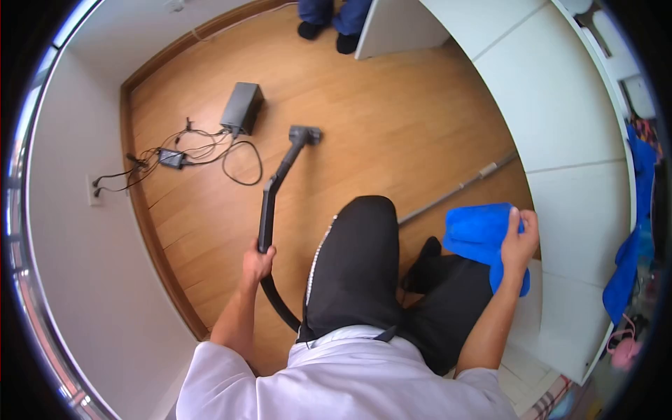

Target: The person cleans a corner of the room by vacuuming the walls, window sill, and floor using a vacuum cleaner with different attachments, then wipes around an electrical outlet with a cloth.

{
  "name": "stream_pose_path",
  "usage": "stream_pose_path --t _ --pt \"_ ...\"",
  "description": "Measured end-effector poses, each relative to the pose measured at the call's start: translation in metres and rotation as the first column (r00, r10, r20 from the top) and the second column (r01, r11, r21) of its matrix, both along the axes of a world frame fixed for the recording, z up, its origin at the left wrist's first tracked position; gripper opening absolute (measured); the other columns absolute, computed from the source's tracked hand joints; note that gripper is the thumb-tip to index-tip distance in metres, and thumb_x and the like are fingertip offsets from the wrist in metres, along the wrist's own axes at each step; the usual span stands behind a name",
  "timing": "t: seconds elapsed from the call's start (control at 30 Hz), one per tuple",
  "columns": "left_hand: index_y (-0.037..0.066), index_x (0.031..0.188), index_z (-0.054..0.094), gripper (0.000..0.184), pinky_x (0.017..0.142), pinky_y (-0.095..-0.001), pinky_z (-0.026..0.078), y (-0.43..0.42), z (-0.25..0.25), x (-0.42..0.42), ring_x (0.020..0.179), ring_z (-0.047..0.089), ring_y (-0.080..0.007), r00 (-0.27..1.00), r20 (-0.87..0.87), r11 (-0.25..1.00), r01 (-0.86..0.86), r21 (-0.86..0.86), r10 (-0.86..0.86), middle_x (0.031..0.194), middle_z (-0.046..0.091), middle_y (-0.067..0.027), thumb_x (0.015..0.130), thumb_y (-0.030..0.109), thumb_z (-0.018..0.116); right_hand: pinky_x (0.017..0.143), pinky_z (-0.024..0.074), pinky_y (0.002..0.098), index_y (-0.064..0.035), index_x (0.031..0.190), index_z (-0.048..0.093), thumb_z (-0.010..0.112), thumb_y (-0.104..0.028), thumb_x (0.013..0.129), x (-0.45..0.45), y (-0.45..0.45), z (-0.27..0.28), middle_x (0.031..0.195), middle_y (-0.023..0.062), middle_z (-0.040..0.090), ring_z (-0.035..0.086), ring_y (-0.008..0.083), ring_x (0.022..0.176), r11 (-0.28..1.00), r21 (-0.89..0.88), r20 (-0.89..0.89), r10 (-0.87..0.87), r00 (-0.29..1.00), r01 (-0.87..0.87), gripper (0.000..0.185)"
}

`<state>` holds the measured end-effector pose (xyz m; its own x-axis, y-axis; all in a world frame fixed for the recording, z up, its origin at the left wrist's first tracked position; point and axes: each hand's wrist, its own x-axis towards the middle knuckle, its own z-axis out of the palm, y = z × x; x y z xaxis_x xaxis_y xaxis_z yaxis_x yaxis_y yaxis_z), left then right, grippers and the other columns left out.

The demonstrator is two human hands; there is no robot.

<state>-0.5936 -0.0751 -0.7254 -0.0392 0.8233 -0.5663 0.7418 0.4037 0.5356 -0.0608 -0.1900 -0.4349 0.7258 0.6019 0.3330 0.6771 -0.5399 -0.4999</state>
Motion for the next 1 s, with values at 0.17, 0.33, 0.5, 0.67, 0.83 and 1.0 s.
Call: stream_pose_path --t 0.17,0.33,0.5,0.67,0.83,1.0 --pt "0.001 0.125 0.06 0.052 0.063 -0.0409 0.054 0.043 -0.007 0.101 0.067 0.068 -0.0274 0.962 0.255 0.993 0.071 0.09 -0.091 0.075 0.067 -0.0163 0.083 0.031 0.067 0.079 0.0527 0.0339 0.0018 0.096 0.063 0.069 -0.03 0.099 -0.009 -0.012 0.031 0.087 0.0134 0.069 0.066 0.0204 0.083 0.998 0.008 0.054 -0.055 0.997 0.054 0.032" --pt "0.003 0.126 0.06 0.052 0.061 -0.0403 0.054 0.035 -0.021 0.051 0.063 0.067 -0.026 0.97 0.146 0.978 0.183 0.102 -0.197 0.074 0.067 -0.0145 0.084 0.032 0.067 0.081 0.0516 0.0316 0.0011 0.093 0.063 0.067 -0.029 0.101 -0.008 -0.046 0.06 0.087 0.0078 0.069 0.064 0.0159 0.084 0.958 0.24 0.058 -0.178 0.982 0.159 0.031" --pt "0.005 0.124 0.061 0.046 0.055 -0.0348 0.052 0.019 -0.019 0.015 0.055 0.063 -0.0174 0.972 0.234 0.996 0.05 -0.071 -0.032 0.065 0.063 -0.0068 0.085 0.029 0.069 0.081 0.0503 0.0308 0.0015 0.092 0.062 0.067 -0.027 0.101 -0.026 -0.066 0.059 0.087 0.0059 0.067 0.06 0.0134 0.084 0.956 0.197 -0.014 -0.219 0.976 0.217 0.03" --pt "0.004 0.123 0.059 0.045 0.049 -0.0352 0.049 -0.002 -0.006 -0.003 0.052 0.059 -0.0169 0.971 0.214 0.985 -0.076 -0.157 0.109 0.062 0.058 -0.0054 0.088 0.03 0.07 0.08 0.047 0.0279 -0.0003 0.091 0.063 0.066 -0.027 0.101 -0.026 -0.061 0.037 0.085 0.0027 0.064 0.055 0.0107 0.082 0.977 0.115 0.068 -0.19 0.98 0.181 0.028" --pt "0.004 0.132 0.059 0.055 0.057 -0.0367 0.051 -0.02 -0.025 -0.019 0.058 0.062 -0.0181 0.976 0.192 0.987 -0.078 -0.141 0.105 0.065 0.062 -0.008 0.087 0.035 0.069 0.077 0.0475 0.0276 0.0007 0.087 0.061 0.069 -0.028 0.1 -0.019 -0.063 0.03 0.082 0.0044 0.063 0.055 0.012 0.079 0.992 0.03 0.093 -0.124 0.988 0.122 0.032" --pt "0.005 0.129 0.061 0.053 0.057 -0.0372 0.051 -0.025 -0.048 -0.016 0.057 0.063 -0.0194 0.96 0.247 0.987 -0.102 -0.126 0.131 0.066 0.063 -0.008 0.086 0.035 0.071 0.075 0.0463 0.0278 0.0001 0.087 0.061 0.068 -0.027 0.101 -0.024 -0.061 0.042 0.08 0.0043 0.061 0.052 0.0116 0.078 0.983 -0.134 0.253 -0.091 0.963 0.128 0.032"
